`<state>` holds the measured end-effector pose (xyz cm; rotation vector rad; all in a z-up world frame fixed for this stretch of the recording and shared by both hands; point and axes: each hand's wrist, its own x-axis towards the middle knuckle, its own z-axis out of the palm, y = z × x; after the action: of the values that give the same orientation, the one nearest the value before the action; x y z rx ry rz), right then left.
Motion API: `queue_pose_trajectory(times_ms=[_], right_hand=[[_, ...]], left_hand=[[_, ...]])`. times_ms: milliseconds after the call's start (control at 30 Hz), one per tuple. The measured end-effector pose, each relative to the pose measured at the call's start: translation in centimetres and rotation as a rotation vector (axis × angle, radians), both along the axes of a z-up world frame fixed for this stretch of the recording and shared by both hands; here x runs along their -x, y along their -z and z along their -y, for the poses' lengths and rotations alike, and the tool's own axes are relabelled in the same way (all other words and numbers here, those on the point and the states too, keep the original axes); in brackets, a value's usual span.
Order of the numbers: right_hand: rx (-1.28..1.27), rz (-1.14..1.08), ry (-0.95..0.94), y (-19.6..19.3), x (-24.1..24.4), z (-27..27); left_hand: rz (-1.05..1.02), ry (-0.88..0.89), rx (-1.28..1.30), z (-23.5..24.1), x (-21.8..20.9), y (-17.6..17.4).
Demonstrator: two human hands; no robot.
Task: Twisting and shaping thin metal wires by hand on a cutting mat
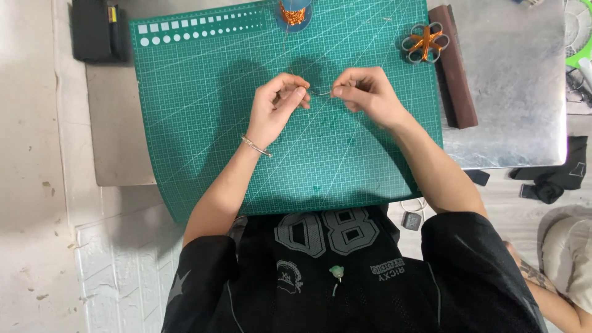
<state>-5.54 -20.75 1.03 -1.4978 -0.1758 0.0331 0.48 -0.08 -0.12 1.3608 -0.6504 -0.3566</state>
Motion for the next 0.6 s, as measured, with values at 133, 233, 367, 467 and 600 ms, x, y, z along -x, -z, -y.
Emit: queue_pose_trajectory(times_ms=[133, 233, 367, 467, 600], right_hand=[[-0.025, -0.003, 0.010, -0.2, 0.0, -0.1], [0.064, -0.144, -0.014, -1.4, 0.3, -0.3], [0.067, -0.188, -0.063, -1.4, 0.2, -0.3], [0.103, -0.153, -0.104, -1.7, 0.2, -0.4], [0.380, 0.039, 0.014, -1.1, -0.1, -0.6]], left_hand=[[0.125, -0.050, -0.014, 0.0, 0.3, -0.7], [0.297, -0.119, -0.138, 0.0, 0.6, -1.3], [0.337, -0.137, -0.162, 0.0, 0.6, -1.2], [0.361, -0.149, -0.149, 0.0, 0.6, -1.3], [0.378, -0.154, -0.162, -0.1, 0.6, -1.4]])
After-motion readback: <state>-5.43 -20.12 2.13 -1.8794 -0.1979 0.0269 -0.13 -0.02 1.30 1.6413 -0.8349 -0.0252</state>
